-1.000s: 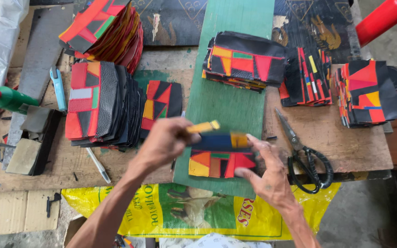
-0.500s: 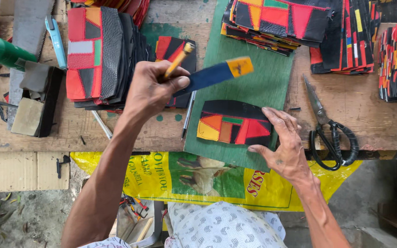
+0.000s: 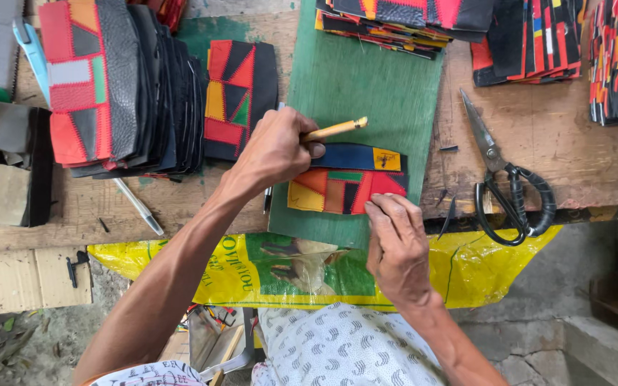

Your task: The person uses a pencil and a small metal template to mark geometric patterns on colorful fabric pieces. They then use scissors to trim the edges of the marked fabric, creating small pouches with a patchwork design. The finished pouches are stacked on the table.

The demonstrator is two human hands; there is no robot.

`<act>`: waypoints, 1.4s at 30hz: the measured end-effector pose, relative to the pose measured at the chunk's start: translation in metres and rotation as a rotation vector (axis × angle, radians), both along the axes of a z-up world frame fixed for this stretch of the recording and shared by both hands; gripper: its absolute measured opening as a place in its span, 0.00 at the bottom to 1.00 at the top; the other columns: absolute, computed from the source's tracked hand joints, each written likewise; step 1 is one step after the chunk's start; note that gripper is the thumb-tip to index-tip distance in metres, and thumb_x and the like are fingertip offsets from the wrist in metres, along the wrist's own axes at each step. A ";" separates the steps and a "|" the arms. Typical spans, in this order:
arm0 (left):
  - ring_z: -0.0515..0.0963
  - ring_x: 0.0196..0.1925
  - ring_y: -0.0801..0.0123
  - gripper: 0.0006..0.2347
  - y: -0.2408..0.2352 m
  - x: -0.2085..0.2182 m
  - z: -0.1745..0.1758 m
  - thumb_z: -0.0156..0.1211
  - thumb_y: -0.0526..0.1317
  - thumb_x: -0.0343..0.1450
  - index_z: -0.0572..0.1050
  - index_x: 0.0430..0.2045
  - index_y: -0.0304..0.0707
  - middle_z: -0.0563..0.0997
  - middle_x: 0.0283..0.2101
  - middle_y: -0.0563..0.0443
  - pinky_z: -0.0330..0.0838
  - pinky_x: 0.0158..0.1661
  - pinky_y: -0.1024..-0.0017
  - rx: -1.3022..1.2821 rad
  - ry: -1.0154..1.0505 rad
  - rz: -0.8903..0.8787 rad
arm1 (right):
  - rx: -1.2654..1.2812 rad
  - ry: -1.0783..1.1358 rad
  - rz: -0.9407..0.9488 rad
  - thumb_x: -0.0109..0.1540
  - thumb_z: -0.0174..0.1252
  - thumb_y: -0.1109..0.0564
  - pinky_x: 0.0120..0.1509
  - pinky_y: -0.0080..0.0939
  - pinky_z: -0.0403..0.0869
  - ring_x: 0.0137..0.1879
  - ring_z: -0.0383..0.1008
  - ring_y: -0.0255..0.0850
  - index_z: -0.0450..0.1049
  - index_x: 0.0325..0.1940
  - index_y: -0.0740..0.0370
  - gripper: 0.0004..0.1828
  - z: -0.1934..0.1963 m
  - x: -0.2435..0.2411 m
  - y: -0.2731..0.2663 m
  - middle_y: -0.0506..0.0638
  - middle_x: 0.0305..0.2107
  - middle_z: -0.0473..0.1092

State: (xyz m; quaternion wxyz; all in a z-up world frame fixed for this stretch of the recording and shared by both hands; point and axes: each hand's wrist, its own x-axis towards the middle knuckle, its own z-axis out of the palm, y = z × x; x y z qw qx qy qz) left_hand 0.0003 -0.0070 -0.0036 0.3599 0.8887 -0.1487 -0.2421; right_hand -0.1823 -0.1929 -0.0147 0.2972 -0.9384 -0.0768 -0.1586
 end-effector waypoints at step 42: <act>0.83 0.23 0.56 0.06 -0.008 0.002 0.004 0.68 0.32 0.63 0.83 0.29 0.30 0.78 0.24 0.29 0.73 0.28 0.62 0.010 0.034 0.015 | -0.100 0.163 -0.075 0.60 0.58 0.61 0.71 0.62 0.59 0.66 0.59 0.61 0.63 0.74 0.65 0.36 -0.022 0.001 0.012 0.67 0.71 0.53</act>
